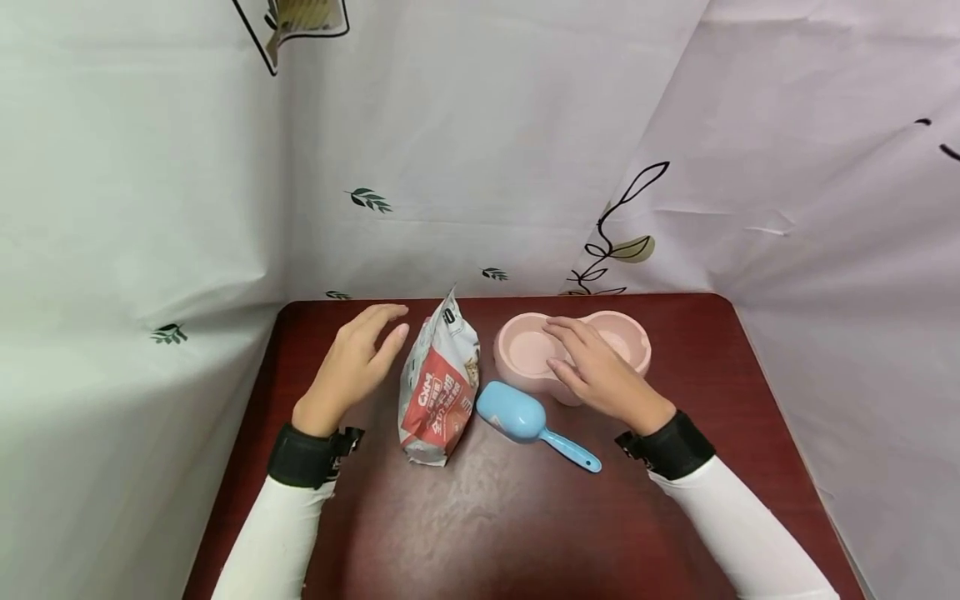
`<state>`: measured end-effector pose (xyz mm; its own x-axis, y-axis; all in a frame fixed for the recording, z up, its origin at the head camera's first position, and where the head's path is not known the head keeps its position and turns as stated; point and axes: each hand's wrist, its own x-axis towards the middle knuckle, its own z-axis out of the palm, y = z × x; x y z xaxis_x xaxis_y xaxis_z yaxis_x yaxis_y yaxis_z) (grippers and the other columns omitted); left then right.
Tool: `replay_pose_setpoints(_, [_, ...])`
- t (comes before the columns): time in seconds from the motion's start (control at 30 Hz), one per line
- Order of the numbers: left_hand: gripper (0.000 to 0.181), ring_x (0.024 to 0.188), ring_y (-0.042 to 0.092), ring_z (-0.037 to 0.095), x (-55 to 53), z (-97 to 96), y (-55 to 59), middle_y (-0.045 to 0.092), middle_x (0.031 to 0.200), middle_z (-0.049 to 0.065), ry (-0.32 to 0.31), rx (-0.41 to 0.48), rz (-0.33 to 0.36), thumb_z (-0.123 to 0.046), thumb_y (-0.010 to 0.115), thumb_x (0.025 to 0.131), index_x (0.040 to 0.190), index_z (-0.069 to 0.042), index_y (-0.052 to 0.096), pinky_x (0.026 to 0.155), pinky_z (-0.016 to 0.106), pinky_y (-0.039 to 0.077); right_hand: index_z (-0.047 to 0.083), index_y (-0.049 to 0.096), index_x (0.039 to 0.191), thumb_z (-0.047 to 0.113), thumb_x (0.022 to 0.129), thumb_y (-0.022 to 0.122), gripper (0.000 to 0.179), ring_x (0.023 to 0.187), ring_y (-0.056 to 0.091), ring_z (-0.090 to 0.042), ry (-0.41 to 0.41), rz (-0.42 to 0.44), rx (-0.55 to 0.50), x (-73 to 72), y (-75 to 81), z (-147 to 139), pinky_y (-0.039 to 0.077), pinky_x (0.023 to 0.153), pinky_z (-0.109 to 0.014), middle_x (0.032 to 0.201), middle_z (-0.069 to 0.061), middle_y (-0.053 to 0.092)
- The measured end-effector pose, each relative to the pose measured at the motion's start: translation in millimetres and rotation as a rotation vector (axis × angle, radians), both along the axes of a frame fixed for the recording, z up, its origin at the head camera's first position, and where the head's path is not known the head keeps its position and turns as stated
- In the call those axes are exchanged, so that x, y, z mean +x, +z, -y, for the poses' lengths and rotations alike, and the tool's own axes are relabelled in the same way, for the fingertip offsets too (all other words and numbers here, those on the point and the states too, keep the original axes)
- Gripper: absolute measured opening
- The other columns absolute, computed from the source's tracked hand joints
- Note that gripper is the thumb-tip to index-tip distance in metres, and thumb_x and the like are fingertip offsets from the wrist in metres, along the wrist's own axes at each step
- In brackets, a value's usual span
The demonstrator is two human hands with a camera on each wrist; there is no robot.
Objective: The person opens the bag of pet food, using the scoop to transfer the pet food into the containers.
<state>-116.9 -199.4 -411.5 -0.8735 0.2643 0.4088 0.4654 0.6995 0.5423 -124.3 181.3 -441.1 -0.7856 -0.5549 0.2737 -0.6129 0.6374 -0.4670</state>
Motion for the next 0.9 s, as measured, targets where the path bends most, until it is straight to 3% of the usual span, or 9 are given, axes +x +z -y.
replay_pose_setpoints(0.2, [0.042, 0.127, 0.062, 0.029, -13.1, -12.8, 17.0, 0.065, 0.139, 0.013, -0.010, 0.155, 0.234, -0.032, 0.053, 0.109, 0.142, -0.007, 0.059, 0.100, 0.052, 0.054, 0.002, 0.051, 0.147, 0.022, 0.104, 0.060, 0.048, 0.142, 0.047, -0.032, 0.034, 0.030, -0.056, -1.7, 4.5, 18.6, 0.041, 0.114, -0.053, 0.151, -0.017, 0.050])
replay_pose_setpoints(0.37, [0.049, 0.128, 0.062, 0.030, -20.2, -21.2, 27.8, 0.063, 0.141, 0.014, -0.003, 0.151, 0.363, -0.039, 0.051, 0.109, 0.147, -0.008, 0.054, 0.104, 0.052, 0.052, 0.002, 0.052, 0.146, 0.019, 0.104, 0.059, 0.045, 0.140, 0.049, -0.028, 0.070, 0.018, -0.093, -3.6, 9.1, 31.6, 0.041, 0.114, -0.050, 0.148, -0.015, 0.053])
replay_pose_setpoints(0.67, [0.048, 0.123, 0.063, 0.034, -32.6, -28.7, 36.2, 0.064, 0.136, 0.016, 0.051, 0.127, 0.452, -0.036, 0.053, 0.109, 0.146, -0.006, 0.054, 0.102, 0.052, 0.052, 0.009, 0.053, 0.146, 0.024, 0.106, 0.056, 0.043, 0.138, 0.051, -0.022, 0.075, 0.088, -0.160, -13.3, 20.4, 62.0, 0.044, 0.112, -0.046, 0.145, -0.007, 0.055])
replay_pose_setpoints(0.9, [0.041, 0.106, 0.067, 0.030, -41.8, -39.6, 32.1, 0.068, 0.122, 0.014, 0.035, 0.107, 0.456, -0.033, 0.055, 0.107, 0.138, -0.005, 0.060, 0.088, 0.046, 0.055, 0.007, 0.059, 0.140, 0.027, 0.106, 0.057, 0.039, 0.120, 0.062, -0.023, 0.062, 0.027, -0.139, -21.2, 21.3, 80.4, 0.052, 0.100, -0.043, 0.136, -0.008, 0.061])
